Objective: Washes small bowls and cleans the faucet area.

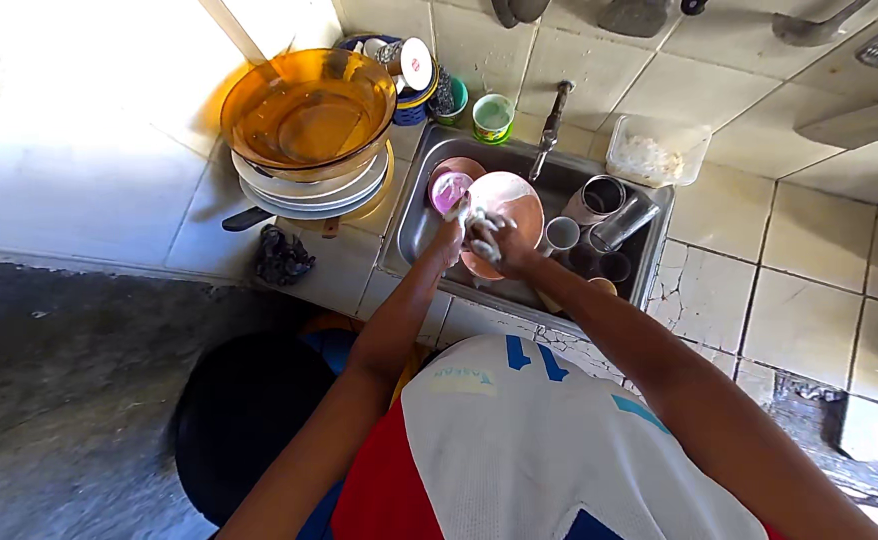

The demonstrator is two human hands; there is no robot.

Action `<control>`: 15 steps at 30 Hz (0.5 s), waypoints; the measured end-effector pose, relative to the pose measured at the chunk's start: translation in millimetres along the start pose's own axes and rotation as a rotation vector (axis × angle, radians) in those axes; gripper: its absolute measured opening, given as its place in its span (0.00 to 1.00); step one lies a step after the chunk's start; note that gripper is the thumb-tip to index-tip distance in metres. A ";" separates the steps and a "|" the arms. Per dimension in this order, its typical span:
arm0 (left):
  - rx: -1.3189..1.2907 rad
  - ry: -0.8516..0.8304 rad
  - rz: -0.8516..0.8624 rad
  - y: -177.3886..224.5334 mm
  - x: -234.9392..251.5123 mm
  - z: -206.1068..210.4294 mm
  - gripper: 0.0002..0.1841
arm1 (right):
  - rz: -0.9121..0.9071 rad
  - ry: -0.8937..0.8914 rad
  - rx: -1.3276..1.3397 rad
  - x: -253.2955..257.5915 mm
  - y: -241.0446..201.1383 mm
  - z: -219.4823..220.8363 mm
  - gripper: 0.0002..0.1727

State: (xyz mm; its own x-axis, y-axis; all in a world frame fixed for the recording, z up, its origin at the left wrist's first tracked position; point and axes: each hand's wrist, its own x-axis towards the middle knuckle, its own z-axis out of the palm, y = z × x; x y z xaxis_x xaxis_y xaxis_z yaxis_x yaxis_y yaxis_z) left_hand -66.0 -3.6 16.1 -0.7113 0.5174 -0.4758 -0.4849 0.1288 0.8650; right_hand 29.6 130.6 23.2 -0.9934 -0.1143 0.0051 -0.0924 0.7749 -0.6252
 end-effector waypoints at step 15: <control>-0.156 -0.075 -0.109 -4.6 -11.7 5.1 0.30 | 0.133 0.018 0.094 10.8 -1.9 -7.4 0.51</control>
State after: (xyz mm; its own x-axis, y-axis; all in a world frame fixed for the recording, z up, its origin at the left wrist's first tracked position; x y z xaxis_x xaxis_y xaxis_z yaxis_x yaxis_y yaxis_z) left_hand -52.8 -5.9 18.5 -0.6137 0.5695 -0.5469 -0.6338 0.0578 0.7713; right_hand 18.5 132.5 30.2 -0.9976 -0.0033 -0.0690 0.0454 0.7209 -0.6916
